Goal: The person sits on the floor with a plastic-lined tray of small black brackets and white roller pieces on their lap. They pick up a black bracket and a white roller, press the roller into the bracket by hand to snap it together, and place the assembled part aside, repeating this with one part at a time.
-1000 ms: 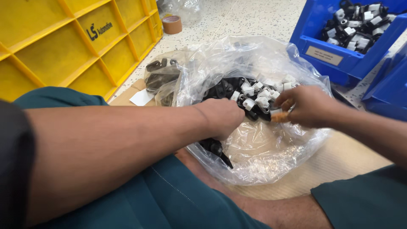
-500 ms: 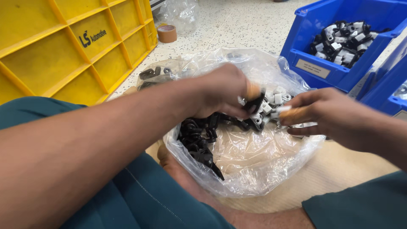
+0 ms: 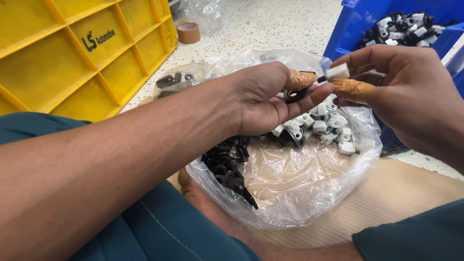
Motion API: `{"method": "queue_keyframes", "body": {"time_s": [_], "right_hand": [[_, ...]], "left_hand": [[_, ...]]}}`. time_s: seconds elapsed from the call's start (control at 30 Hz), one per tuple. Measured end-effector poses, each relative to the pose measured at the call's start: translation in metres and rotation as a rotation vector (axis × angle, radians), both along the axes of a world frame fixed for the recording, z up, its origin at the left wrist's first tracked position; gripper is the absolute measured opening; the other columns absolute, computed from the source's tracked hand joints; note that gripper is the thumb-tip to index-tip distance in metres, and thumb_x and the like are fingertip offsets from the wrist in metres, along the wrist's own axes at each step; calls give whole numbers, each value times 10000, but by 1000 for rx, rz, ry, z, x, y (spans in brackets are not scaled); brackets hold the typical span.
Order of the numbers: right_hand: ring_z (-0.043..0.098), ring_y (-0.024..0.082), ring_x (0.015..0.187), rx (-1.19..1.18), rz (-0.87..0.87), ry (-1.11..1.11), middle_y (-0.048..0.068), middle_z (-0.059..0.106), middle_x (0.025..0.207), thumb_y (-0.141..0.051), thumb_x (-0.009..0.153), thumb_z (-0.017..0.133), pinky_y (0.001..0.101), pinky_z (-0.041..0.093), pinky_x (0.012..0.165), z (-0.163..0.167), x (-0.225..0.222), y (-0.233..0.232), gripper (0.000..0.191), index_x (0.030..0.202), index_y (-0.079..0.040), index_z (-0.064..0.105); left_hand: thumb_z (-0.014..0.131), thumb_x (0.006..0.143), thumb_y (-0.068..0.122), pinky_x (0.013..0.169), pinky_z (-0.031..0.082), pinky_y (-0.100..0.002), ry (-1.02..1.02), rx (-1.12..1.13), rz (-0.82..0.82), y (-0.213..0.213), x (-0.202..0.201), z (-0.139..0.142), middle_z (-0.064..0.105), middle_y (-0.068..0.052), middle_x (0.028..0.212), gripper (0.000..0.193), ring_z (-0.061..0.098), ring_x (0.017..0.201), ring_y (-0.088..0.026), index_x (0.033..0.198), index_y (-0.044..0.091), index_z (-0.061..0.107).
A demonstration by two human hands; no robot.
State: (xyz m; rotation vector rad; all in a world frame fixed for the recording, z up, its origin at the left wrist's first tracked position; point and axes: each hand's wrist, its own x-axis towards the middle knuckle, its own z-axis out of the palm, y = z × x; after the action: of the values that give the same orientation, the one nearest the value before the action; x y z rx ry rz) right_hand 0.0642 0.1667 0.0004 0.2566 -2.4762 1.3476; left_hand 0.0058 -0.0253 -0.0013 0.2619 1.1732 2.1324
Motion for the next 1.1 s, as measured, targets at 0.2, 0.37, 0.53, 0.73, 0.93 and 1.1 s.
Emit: {"method": "queue_keyframes", "body": {"time_s": [0.2, 0.37, 0.53, 0.73, 0.93, 1.1], "right_hand": [[725, 265, 1177, 220, 97, 218, 186, 729, 1171, 29, 914, 679, 341, 590, 907, 4, 3, 0, 307, 1220, 56, 666], [724, 296, 1162, 285, 138, 267, 214, 731, 1190, 66, 884, 705, 363, 581, 926, 4, 2, -3, 298, 1180, 92, 682], [760, 260, 1024, -141, -40, -46, 179, 753, 1124, -2, 977, 605, 372, 651, 893, 4, 8, -9, 245, 1203, 48, 686], [751, 211, 983, -419, 67, -59, 145, 750, 1101, -19, 981, 622, 350, 621, 873, -1, 15, -17, 236, 1202, 35, 683], [717, 177, 909, -354, 35, -33, 166, 737, 1097, -32, 1020, 604, 331, 594, 833, -4, 15, -14, 245, 1225, 64, 697], [663, 200, 1009, -550, 83, -361, 141, 684, 1154, -101, 1064, 450, 371, 576, 854, 6, -5, -8, 305, 1267, 24, 640]], "left_hand": [[622, 917, 40, 662, 658, -198, 314, -493, 142, 1, 9, 9, 670, -193, 1004, 213, 712, 777, -169, 1046, -127, 646], [633, 957, 125, 652, 620, -203, 376, -502, 116, -8, 14, 13, 656, -149, 963, 244, 655, 784, -143, 1081, -78, 686], [574, 889, -68, 757, 641, -203, 487, -293, 153, -3, 4, 3, 662, -150, 1027, 291, 668, 834, -138, 1170, -71, 647], [576, 949, 67, 683, 641, -159, 265, -258, 154, 2, -7, -6, 649, -168, 1043, 306, 680, 800, -129, 1180, -95, 692], [633, 945, 3, 725, 682, -198, 301, -211, 173, 3, -2, -1, 704, -191, 1044, 214, 758, 876, -215, 1118, -114, 682], [723, 837, -64, 790, 690, -330, 1480, -562, 622, -2, 0, -1, 782, -131, 971, 209, 797, 891, -213, 1026, 14, 765]]}}
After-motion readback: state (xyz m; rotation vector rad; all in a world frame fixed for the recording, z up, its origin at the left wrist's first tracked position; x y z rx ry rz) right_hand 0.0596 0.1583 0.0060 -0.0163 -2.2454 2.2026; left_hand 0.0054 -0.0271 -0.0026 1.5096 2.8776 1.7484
